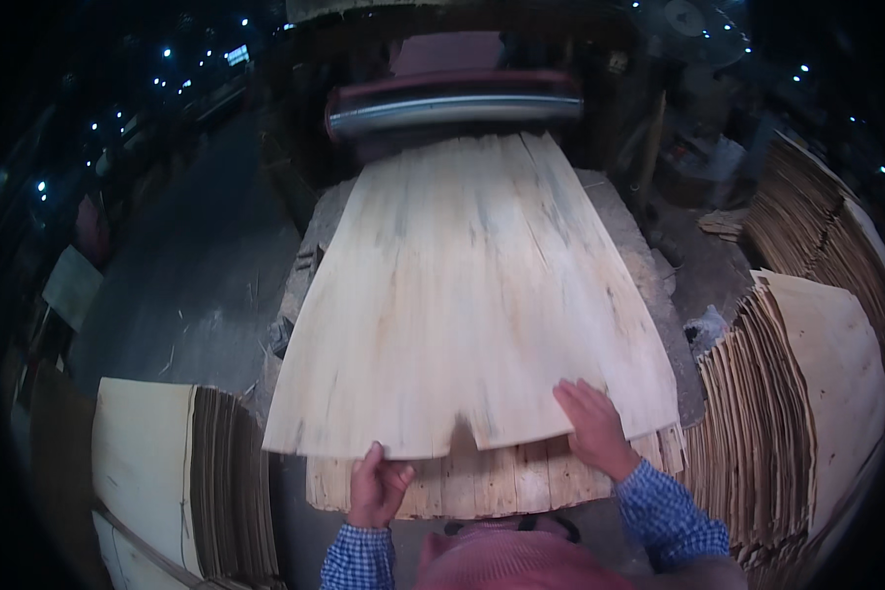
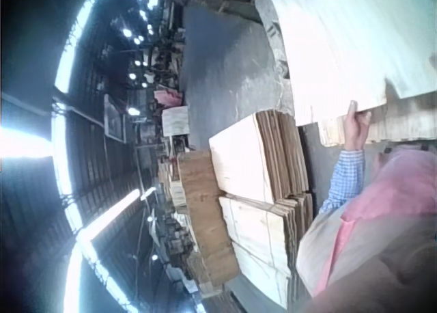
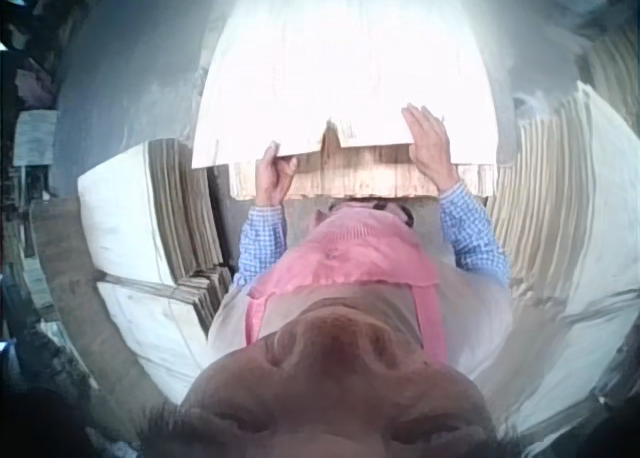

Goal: The person picks up thin wood sheets from a stack and feeds them into an industrial rolling machine by hand. They pick up individual sheets, align them on the feed table, and push them into the rollers.

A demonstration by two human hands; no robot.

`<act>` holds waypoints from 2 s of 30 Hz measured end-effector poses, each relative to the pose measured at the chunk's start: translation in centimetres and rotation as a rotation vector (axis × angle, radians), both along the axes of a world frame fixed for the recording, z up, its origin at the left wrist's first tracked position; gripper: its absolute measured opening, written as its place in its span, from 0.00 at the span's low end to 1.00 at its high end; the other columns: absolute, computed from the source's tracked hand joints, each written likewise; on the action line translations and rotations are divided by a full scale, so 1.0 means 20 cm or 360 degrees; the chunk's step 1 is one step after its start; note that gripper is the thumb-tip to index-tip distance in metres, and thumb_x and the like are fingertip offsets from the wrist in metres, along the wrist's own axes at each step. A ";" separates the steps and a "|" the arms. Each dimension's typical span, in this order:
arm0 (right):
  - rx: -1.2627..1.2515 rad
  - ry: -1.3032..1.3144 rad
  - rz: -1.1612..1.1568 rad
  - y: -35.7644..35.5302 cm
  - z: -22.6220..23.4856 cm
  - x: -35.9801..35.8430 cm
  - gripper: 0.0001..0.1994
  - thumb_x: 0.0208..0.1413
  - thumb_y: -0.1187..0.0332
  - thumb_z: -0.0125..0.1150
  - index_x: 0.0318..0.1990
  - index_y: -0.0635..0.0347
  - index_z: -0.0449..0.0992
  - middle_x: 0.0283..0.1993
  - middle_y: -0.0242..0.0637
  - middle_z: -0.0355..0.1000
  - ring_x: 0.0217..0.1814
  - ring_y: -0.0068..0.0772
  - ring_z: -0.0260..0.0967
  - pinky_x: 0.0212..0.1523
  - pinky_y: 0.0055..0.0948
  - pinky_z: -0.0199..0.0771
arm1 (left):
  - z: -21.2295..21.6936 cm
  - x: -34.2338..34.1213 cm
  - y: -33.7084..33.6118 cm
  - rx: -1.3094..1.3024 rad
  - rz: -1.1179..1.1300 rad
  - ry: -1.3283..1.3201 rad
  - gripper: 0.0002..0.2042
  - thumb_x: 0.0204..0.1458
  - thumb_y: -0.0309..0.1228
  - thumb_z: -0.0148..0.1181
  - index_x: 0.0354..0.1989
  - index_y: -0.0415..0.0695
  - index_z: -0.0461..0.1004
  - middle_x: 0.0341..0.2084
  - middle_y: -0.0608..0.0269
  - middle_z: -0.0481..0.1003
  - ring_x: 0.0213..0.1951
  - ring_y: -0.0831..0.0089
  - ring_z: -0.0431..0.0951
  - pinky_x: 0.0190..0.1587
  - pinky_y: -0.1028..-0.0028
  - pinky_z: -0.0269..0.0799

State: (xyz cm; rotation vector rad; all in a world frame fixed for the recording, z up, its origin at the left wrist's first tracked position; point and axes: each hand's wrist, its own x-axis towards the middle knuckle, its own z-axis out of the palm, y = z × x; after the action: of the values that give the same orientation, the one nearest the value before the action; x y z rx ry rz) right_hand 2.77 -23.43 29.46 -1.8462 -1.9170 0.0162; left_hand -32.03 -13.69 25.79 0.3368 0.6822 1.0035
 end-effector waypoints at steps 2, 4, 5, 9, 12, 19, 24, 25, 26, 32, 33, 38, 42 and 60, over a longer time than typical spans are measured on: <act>0.0032 0.0006 0.0016 0.21 -0.06 0.08 0.32 0.42 0.80 0.53 0.61 0.61 0.67 0.64 0.46 0.64 0.66 0.57 0.59 0.64 0.52 0.57 | -0.01 -0.03 0.01 0.0004 0.0042 0.0131 0.16 0.64 0.38 0.51 0.55 0.44 0.68 0.49 0.57 0.77 0.46 0.64 0.79 0.42 0.65 0.77; 0.0031 0.0026 0.0032 0.42 -0.15 0.10 0.32 0.43 0.80 0.54 0.61 0.61 0.67 0.64 0.46 0.64 0.66 0.56 0.58 0.65 0.51 0.56 | -0.04 -0.11 -0.09 -0.0136 0.0109 0.0391 0.15 0.64 0.38 0.50 0.53 0.43 0.70 0.48 0.56 0.77 0.46 0.65 0.79 0.41 0.67 0.78; 0.0059 -0.0018 0.0026 0.54 -0.21 0.12 0.31 0.43 0.80 0.55 0.62 0.60 0.66 0.64 0.45 0.64 0.67 0.56 0.58 0.66 0.51 0.55 | -0.09 -0.16 -0.16 -0.0249 0.0163 0.0481 0.14 0.64 0.37 0.50 0.52 0.42 0.71 0.46 0.56 0.78 0.43 0.67 0.80 0.39 0.69 0.79; 0.0030 -0.0129 -0.0092 1.02 -0.57 0.27 0.32 0.43 0.79 0.56 0.62 0.58 0.67 0.66 0.45 0.63 0.70 0.51 0.56 0.70 0.49 0.51 | -0.32 -0.30 -0.34 -0.0677 0.0401 0.0615 0.12 0.64 0.34 0.50 0.41 0.38 0.76 0.32 0.60 0.81 0.29 0.76 0.82 0.27 0.79 0.79; 0.0081 -0.0313 -0.0094 1.28 -0.71 0.40 0.32 0.44 0.80 0.53 0.63 0.58 0.66 0.67 0.46 0.62 0.70 0.48 0.55 0.71 0.42 0.51 | -0.36 -0.33 -0.43 -0.0768 0.0549 0.0745 0.12 0.63 0.33 0.50 0.49 0.40 0.72 0.40 0.59 0.79 0.40 0.72 0.81 0.37 0.75 0.79; -0.0280 -0.0445 -0.0159 1.63 -0.90 0.49 0.22 0.59 0.66 0.51 0.61 0.54 0.68 0.63 0.43 0.66 0.65 0.47 0.62 0.64 0.47 0.62 | -0.47 -0.24 -0.48 -0.0924 0.0667 0.0766 0.12 0.62 0.32 0.51 0.51 0.42 0.71 0.39 0.63 0.77 0.43 0.70 0.79 0.41 0.72 0.77; -0.0019 -0.0319 -0.0189 1.08 -1.06 0.18 0.20 0.61 0.65 0.51 0.60 0.59 0.68 0.66 0.47 0.63 0.68 0.53 0.58 0.64 0.48 0.59 | -0.54 -0.26 -0.44 -0.1073 0.0611 0.0667 0.11 0.61 0.32 0.53 0.48 0.41 0.72 0.39 0.63 0.76 0.44 0.68 0.77 0.43 0.69 0.76; -0.0025 -0.0272 -0.0158 0.94 -1.05 0.13 0.22 0.61 0.64 0.51 0.62 0.59 0.67 0.67 0.47 0.62 0.69 0.53 0.56 0.65 0.49 0.57 | -0.55 -0.28 -0.43 -0.1102 0.0595 0.0638 0.11 0.61 0.32 0.53 0.47 0.40 0.72 0.39 0.62 0.76 0.44 0.67 0.77 0.43 0.69 0.77; -0.0092 -0.0252 -0.0140 0.81 -1.03 0.10 0.22 0.61 0.64 0.52 0.63 0.59 0.66 0.67 0.47 0.61 0.70 0.53 0.56 0.67 0.49 0.55 | -0.55 -0.30 -0.42 -0.1132 0.0561 0.0610 0.11 0.61 0.31 0.53 0.47 0.39 0.72 0.38 0.61 0.76 0.44 0.67 0.77 0.44 0.69 0.77; -0.0391 -0.0004 0.0007 0.05 -0.74 -0.09 0.23 0.60 0.66 0.54 0.62 0.61 0.67 0.67 0.47 0.60 0.71 0.53 0.55 0.68 0.49 0.54 | -0.52 -0.36 -0.35 -0.0972 0.0653 0.0037 0.11 0.61 0.32 0.55 0.41 0.33 0.71 0.37 0.52 0.78 0.41 0.64 0.80 0.45 0.69 0.80; -0.0417 0.0070 0.0000 -0.06 -0.71 -0.12 0.23 0.59 0.65 0.55 0.61 0.62 0.67 0.68 0.48 0.60 0.70 0.54 0.55 0.67 0.49 0.55 | -0.45 -0.34 -0.32 -0.0952 0.0689 -0.0025 0.11 0.61 0.33 0.56 0.40 0.34 0.71 0.37 0.51 0.78 0.41 0.63 0.80 0.45 0.69 0.80; -0.0568 0.0048 -0.0044 -0.35 -0.51 -0.33 0.33 0.49 0.57 0.66 0.60 0.67 0.66 0.67 0.51 0.60 0.69 0.55 0.56 0.65 0.48 0.58 | -0.53 -0.36 -0.41 -0.1156 0.0334 0.0264 0.15 0.63 0.39 0.51 0.44 0.37 0.71 0.42 0.52 0.77 0.46 0.61 0.78 0.48 0.63 0.77; -0.0507 0.0196 -0.0391 -0.36 -0.50 -0.52 0.41 0.43 0.54 0.71 0.61 0.70 0.63 0.65 0.52 0.61 0.65 0.56 0.58 0.63 0.48 0.61 | -0.56 -0.35 -0.39 -0.1145 0.0322 0.0427 0.16 0.63 0.39 0.52 0.45 0.35 0.70 0.38 0.55 0.76 0.44 0.61 0.77 0.48 0.63 0.76; -0.0400 0.2080 -0.0685 -0.29 -0.38 -0.44 0.16 0.60 0.68 0.59 0.51 0.70 0.73 0.47 0.37 0.76 0.47 0.24 0.71 0.49 0.27 0.71 | -0.41 -0.38 -0.32 -0.0574 0.0175 0.0199 0.17 0.63 0.42 0.51 0.55 0.45 0.69 0.48 0.61 0.77 0.48 0.66 0.77 0.49 0.67 0.75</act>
State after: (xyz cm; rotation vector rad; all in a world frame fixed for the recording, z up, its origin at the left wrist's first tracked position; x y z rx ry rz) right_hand -5.99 -29.28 21.83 -1.6219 -0.6177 1.0610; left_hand -39.58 -20.06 17.55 0.0462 0.9863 0.9465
